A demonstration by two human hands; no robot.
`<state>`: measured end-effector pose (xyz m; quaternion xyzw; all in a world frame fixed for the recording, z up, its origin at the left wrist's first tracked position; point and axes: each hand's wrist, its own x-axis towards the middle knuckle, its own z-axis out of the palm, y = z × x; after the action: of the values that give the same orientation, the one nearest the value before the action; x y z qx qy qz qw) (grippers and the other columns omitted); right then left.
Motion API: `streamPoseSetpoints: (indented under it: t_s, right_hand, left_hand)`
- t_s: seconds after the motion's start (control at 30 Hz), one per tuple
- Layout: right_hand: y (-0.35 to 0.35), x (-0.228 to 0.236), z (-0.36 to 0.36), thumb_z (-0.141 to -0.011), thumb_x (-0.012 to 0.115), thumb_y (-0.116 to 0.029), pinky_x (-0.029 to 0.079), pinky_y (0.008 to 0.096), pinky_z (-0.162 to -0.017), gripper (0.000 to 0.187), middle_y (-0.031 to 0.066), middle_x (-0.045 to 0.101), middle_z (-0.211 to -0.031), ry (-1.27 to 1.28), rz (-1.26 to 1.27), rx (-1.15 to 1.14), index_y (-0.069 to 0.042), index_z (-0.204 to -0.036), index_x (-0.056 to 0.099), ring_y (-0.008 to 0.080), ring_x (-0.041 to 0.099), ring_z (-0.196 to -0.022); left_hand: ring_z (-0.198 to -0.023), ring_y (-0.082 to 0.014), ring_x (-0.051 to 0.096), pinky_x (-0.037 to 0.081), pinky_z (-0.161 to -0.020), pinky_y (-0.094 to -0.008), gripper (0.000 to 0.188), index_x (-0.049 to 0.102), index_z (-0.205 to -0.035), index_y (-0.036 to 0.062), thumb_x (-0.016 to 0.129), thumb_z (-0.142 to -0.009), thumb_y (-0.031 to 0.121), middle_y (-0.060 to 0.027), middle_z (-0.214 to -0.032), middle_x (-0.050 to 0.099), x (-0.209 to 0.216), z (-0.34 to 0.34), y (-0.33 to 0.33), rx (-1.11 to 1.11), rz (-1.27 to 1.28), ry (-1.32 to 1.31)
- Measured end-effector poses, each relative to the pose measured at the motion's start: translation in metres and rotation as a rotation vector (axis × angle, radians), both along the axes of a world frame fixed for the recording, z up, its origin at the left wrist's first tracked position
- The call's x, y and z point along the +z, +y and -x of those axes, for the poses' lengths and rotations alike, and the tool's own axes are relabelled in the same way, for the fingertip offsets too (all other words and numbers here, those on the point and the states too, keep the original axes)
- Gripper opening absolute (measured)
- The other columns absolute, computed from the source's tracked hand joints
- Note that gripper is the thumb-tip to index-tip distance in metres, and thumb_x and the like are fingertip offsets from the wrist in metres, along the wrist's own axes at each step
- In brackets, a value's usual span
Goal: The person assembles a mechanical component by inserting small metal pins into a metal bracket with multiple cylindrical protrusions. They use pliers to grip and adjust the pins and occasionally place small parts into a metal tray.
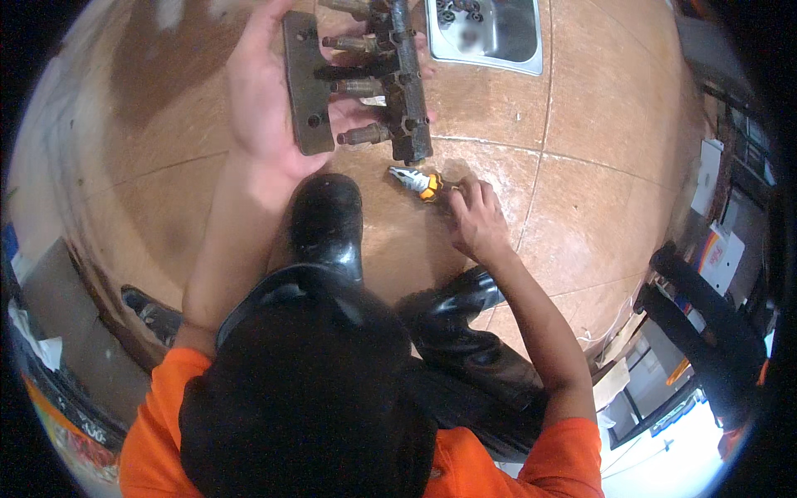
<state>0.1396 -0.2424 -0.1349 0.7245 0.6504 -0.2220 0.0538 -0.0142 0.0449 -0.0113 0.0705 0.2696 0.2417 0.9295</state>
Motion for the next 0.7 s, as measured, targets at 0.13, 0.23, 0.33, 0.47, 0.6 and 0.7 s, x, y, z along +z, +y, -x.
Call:
streamPoseSetpoints:
  t_s: [0.13,0.23,0.33,0.47,0.6,0.7]
  right_hand:
    - [0.003,0.003,-0.002,-0.064,0.072,-0.005,0.052,0.0474,-0.093,0.053,0.0172,0.056,-0.114,0.117,0.059,-0.091,-0.006,-0.116,0.058,0.0362,0.056,-0.108]
    - [0.021,0.033,-0.008,-0.069,0.069,-0.004,0.054,0.0431,-0.090,0.043,0.0141,0.062,-0.103,0.442,0.306,-0.393,-0.004,-0.110,0.059,0.0302,0.064,-0.097]
    - [0.005,0.059,-0.015,-0.072,0.061,0.001,0.055,0.0402,-0.090,0.034,0.0131,0.065,-0.101,0.983,0.569,-0.817,-0.001,-0.106,0.060,0.0262,0.067,-0.096]
    - [0.018,0.141,-0.015,-0.069,0.055,0.009,0.054,0.0418,-0.093,0.036,0.0164,0.066,-0.107,1.591,0.586,-1.088,0.003,-0.103,0.063,0.0280,0.067,-0.102]
    - [0.026,0.193,-0.020,-0.070,0.058,0.009,0.050,0.0337,-0.095,0.034,0.0125,0.068,-0.108,1.516,0.621,-0.926,0.002,-0.103,0.065,0.0206,0.066,-0.101]
    - [0.038,0.214,-0.021,-0.072,0.060,0.007,0.046,0.0314,-0.100,0.036,0.0097,0.067,-0.115,1.368,0.683,-0.838,0.000,-0.107,0.066,0.0186,0.062,-0.113]
  left_hand:
    - [-0.092,-0.0418,0.071,0.060,-0.084,-0.0559,0.067,0.059,-0.124,-0.0082,0.040,-0.098,0.051,-0.0272,-0.106,0.069,-0.013,0.000,-0.002,-0.026,0.103,-0.314]
    - [-0.091,-0.0414,0.071,0.060,-0.085,-0.0545,0.065,0.058,-0.125,-0.0089,0.042,-0.098,0.049,-0.0263,-0.104,0.069,-0.025,0.002,-0.002,-0.076,0.076,-0.324]
    - [-0.093,-0.0412,0.071,0.061,-0.084,-0.0510,0.063,0.057,-0.126,-0.0098,0.044,-0.098,0.045,-0.0268,-0.107,0.068,-0.029,0.006,0.003,-0.144,0.044,-0.282]
    - [-0.101,-0.0411,0.069,0.061,-0.084,-0.0461,0.064,0.051,-0.133,-0.0107,0.044,-0.098,0.043,-0.0293,-0.115,0.065,-0.019,0.008,-0.009,-0.042,-0.203,-0.065]
    - [-0.108,-0.0400,0.067,0.059,-0.089,-0.0456,0.066,0.040,-0.142,-0.0116,0.050,-0.098,0.037,-0.0306,-0.122,0.061,-0.027,0.000,0.000,-0.147,-0.102,-0.531]
    - [-0.108,-0.0364,0.066,0.059,-0.089,-0.0437,0.068,0.035,-0.145,-0.0122,0.055,-0.097,0.031,-0.0295,-0.124,0.059,-0.013,-0.002,-0.004,-0.186,-0.095,-0.573]
